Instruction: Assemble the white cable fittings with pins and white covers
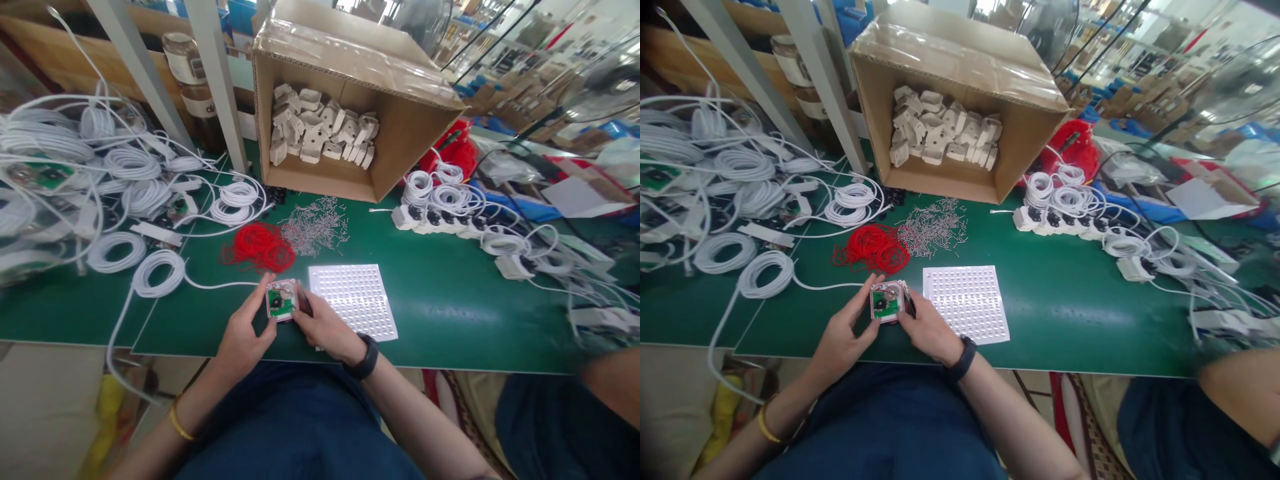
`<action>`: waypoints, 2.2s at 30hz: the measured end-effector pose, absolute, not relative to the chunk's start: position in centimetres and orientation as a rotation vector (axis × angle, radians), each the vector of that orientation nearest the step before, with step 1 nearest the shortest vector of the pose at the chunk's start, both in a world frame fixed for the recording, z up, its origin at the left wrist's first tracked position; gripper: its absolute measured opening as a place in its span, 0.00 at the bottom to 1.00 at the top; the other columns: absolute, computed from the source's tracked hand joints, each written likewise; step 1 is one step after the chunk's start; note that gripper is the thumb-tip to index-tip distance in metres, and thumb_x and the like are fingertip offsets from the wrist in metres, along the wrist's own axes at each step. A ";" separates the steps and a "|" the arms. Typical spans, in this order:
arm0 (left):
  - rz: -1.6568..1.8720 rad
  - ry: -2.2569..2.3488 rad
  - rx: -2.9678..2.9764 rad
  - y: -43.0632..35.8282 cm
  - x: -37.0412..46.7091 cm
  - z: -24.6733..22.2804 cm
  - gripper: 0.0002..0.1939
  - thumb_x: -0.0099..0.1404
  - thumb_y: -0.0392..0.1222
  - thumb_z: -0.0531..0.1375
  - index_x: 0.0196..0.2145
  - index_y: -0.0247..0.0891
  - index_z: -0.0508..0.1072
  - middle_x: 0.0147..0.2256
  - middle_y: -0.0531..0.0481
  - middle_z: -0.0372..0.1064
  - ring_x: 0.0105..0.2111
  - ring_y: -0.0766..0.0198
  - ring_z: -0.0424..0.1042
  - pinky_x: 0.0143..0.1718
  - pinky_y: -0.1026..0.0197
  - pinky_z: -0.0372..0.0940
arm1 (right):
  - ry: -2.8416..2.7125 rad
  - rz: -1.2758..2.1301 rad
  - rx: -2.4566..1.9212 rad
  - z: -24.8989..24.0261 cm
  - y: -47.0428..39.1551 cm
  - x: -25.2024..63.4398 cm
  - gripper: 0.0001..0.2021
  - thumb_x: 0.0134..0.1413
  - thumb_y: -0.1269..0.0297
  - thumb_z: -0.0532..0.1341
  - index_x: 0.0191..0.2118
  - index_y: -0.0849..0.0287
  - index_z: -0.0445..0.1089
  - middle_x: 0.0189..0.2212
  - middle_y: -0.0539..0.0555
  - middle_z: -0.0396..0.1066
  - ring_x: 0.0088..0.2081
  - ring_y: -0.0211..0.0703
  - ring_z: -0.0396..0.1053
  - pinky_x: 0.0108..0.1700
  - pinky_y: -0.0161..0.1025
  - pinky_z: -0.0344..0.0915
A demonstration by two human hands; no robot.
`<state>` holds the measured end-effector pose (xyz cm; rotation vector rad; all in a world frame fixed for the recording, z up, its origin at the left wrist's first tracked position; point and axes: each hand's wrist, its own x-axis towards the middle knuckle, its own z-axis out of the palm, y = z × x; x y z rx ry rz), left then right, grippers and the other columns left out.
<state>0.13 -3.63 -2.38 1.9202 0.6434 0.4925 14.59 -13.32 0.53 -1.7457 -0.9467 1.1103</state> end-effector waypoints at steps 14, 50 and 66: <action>0.601 0.580 2.414 -3.4 0.5 -5.5 0.36 0.60 0.36 0.56 0.63 0.40 0.46 0.58 0.42 0.58 0.57 0.56 0.59 0.57 0.52 0.58 | -1.206 0.624 -2.180 3.0 -10.2 20.1 0.13 0.59 0.61 0.54 0.29 0.61 0.72 0.21 0.52 0.71 0.25 0.39 0.68 0.29 0.34 0.59; 0.523 0.593 2.338 -3.5 0.7 -5.1 0.33 0.60 0.37 0.56 0.61 0.39 0.50 0.58 0.44 0.56 0.59 0.57 0.56 0.60 0.53 0.54 | -1.548 0.221 -1.833 -1.7 -13.2 14.0 0.08 0.59 0.71 0.54 0.39 0.59 0.69 0.37 0.56 0.70 0.38 0.41 0.69 0.36 0.34 0.67; 0.499 0.604 2.263 -3.7 1.0 -3.9 0.28 0.60 0.38 0.56 0.57 0.39 0.55 0.55 0.43 0.60 0.55 0.56 0.61 0.56 0.52 0.59 | -1.645 0.298 -2.295 1.6 -12.1 12.6 0.08 0.59 0.68 0.54 0.42 0.58 0.67 0.40 0.56 0.68 0.31 0.41 0.69 0.27 0.33 0.61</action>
